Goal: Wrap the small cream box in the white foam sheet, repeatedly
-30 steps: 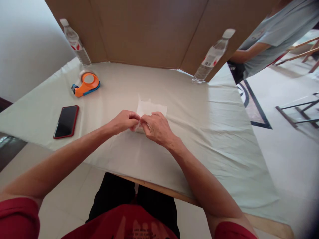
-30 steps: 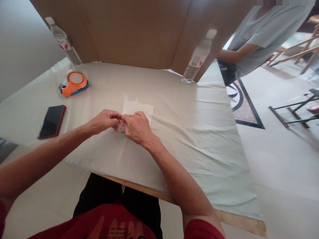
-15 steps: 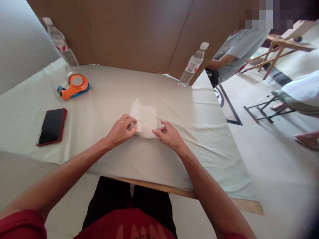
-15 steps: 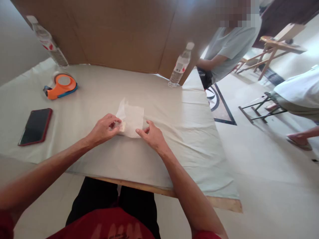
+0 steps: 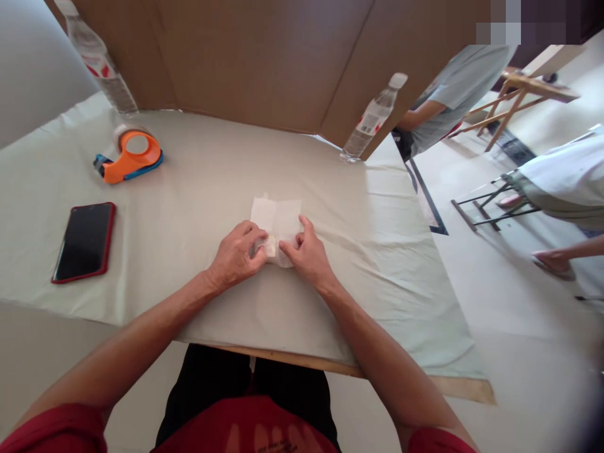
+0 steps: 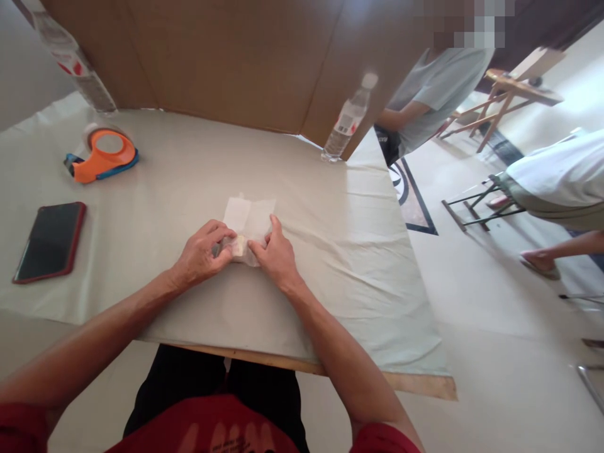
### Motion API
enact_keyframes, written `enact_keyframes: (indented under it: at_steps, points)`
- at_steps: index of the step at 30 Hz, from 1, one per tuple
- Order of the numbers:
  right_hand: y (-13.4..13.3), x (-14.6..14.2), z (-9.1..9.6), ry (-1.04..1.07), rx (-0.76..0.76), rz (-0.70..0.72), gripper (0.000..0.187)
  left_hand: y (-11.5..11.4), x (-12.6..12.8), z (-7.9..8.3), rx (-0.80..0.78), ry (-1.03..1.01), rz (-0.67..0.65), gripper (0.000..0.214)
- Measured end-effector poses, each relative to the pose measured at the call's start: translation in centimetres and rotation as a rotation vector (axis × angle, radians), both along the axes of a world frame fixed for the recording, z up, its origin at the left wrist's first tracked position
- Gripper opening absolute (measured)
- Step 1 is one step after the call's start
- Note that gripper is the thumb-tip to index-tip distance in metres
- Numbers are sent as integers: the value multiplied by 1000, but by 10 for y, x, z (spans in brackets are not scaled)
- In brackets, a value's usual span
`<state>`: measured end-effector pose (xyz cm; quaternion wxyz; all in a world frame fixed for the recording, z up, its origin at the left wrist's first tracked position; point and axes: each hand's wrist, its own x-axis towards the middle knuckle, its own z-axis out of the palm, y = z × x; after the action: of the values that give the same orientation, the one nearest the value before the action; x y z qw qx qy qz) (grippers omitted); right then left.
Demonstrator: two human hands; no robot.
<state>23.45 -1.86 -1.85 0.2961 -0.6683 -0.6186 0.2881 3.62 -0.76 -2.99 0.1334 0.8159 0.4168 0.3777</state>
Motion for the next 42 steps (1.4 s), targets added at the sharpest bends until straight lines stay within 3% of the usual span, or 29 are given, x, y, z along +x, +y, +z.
enact_keyframes:
  at_steps: [8, 16, 24, 29, 32, 36, 42]
  points:
    - [2, -14, 0, -95, 84, 31, 78, -4, 3, -3, 112, 41, -13, 19]
    - [5, -22, 10, 382, 41, -56, 78, -1, 3, -3, 114, 76, -45, 18]
    - [3, -31, 20, 475, -29, -63, 84, -1, 4, -2, 97, 63, -67, 15]
    - [-16, -27, 21, 558, -37, 47, 79, 0, 4, -3, 24, -19, -66, 19]
    - [-28, -24, 16, 455, 19, 181, 72, 0, 4, -5, -41, -90, -60, 33]
    - [-31, -25, 10, 105, 160, 295, 67, -1, 2, -6, -151, -185, -43, 40]
    - [-26, -30, 12, -200, 240, 349, 70, -3, 5, 1, -277, -321, 47, 16]
